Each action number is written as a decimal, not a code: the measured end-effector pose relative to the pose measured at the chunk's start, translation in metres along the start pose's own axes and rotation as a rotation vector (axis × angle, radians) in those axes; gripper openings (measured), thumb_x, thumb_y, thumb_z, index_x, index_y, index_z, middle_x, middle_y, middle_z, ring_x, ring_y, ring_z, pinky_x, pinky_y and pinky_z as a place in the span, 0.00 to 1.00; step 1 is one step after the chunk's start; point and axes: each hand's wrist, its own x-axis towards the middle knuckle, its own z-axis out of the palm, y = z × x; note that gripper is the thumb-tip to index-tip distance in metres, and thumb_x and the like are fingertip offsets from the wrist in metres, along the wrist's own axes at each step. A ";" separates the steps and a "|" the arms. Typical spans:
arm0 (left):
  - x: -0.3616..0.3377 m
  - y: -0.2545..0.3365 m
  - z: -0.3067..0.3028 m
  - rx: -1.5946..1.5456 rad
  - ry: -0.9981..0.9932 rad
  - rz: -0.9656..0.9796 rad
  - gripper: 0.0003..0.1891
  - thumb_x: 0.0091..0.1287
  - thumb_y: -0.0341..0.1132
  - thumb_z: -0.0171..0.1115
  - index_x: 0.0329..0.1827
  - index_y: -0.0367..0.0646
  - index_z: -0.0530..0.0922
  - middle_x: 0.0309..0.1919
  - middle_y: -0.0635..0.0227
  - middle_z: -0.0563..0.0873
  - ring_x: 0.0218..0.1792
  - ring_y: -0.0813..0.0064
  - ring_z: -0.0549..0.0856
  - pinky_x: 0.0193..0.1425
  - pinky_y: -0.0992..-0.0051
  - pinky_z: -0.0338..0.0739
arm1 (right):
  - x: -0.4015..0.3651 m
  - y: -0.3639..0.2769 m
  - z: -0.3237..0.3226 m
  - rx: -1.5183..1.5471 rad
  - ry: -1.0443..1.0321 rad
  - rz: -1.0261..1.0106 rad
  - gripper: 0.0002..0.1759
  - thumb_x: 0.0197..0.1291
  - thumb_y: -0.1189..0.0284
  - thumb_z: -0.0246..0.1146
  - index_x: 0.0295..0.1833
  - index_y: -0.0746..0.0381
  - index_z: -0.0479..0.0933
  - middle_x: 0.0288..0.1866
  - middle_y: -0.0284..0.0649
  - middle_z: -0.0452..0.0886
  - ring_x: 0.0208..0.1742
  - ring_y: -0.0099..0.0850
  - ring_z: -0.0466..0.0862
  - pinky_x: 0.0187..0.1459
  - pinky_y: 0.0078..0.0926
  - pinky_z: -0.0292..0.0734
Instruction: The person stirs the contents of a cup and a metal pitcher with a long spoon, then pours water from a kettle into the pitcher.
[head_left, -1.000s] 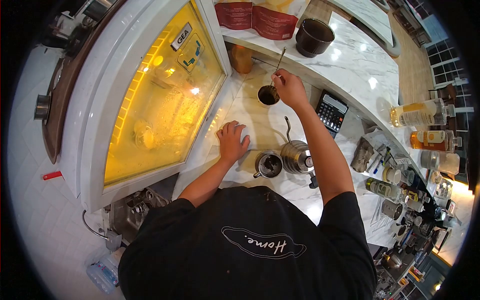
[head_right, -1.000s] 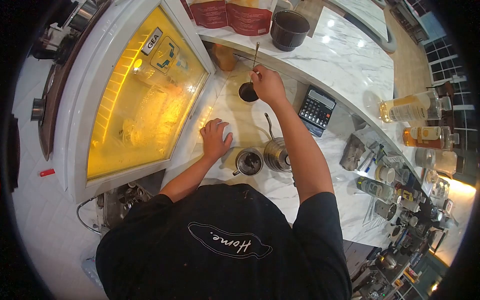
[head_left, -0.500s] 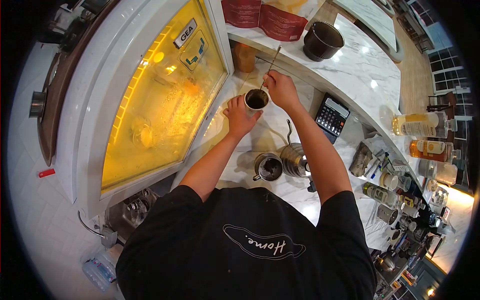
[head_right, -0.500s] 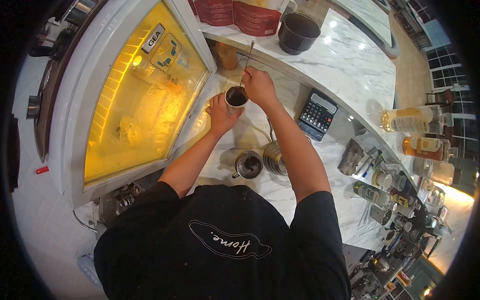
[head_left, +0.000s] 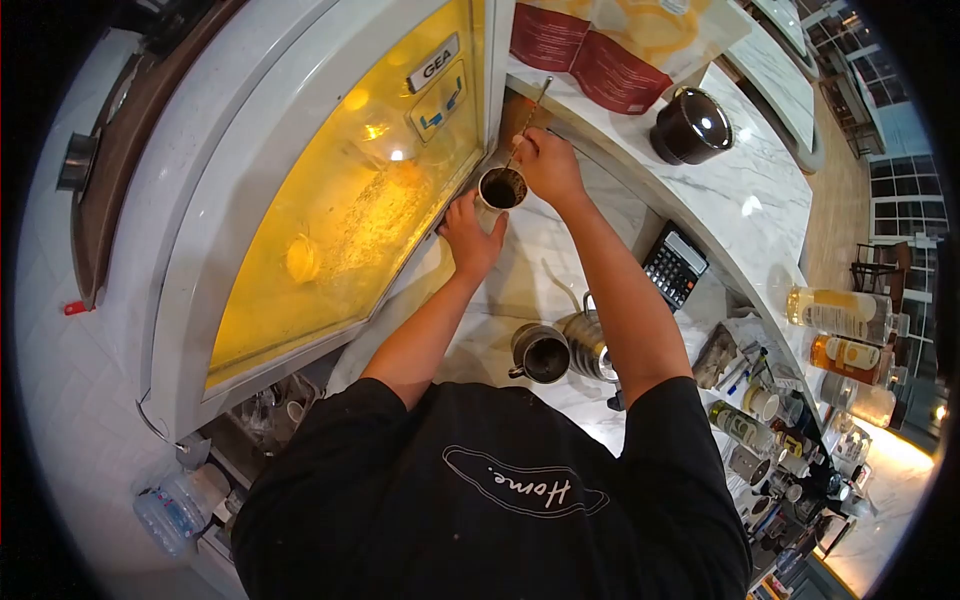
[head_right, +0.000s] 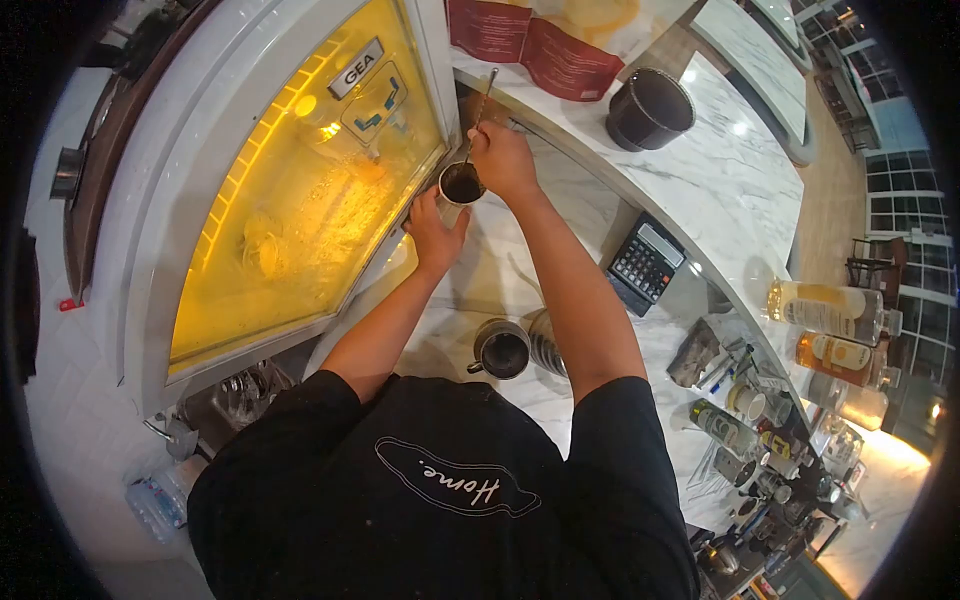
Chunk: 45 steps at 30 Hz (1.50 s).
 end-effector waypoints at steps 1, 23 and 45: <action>-0.002 0.002 -0.003 -0.013 0.006 -0.016 0.37 0.60 0.45 0.76 0.70 0.46 0.70 0.61 0.55 0.76 0.65 0.49 0.73 0.65 0.44 0.62 | -0.001 0.000 0.000 0.018 -0.007 0.010 0.14 0.69 0.64 0.63 0.40 0.65 0.84 0.32 0.55 0.85 0.38 0.58 0.86 0.41 0.51 0.79; -0.075 -0.050 -0.058 -0.104 -0.083 0.246 0.28 0.59 0.34 0.73 0.64 0.45 0.75 0.60 0.53 0.76 0.64 0.49 0.73 0.71 0.53 0.64 | -0.042 -0.010 -0.043 -0.023 -0.008 0.116 0.18 0.66 0.60 0.66 0.52 0.63 0.83 0.41 0.51 0.89 0.44 0.47 0.90 0.47 0.40 0.82; -0.183 -0.063 -0.102 0.202 -0.206 0.476 0.24 0.62 0.38 0.71 0.61 0.46 0.79 0.70 0.55 0.73 0.73 0.49 0.67 0.75 0.49 0.58 | -0.432 0.042 -0.074 0.212 0.478 0.623 0.18 0.68 0.61 0.70 0.42 0.66 0.80 0.33 0.34 0.81 0.34 0.22 0.75 0.38 0.24 0.71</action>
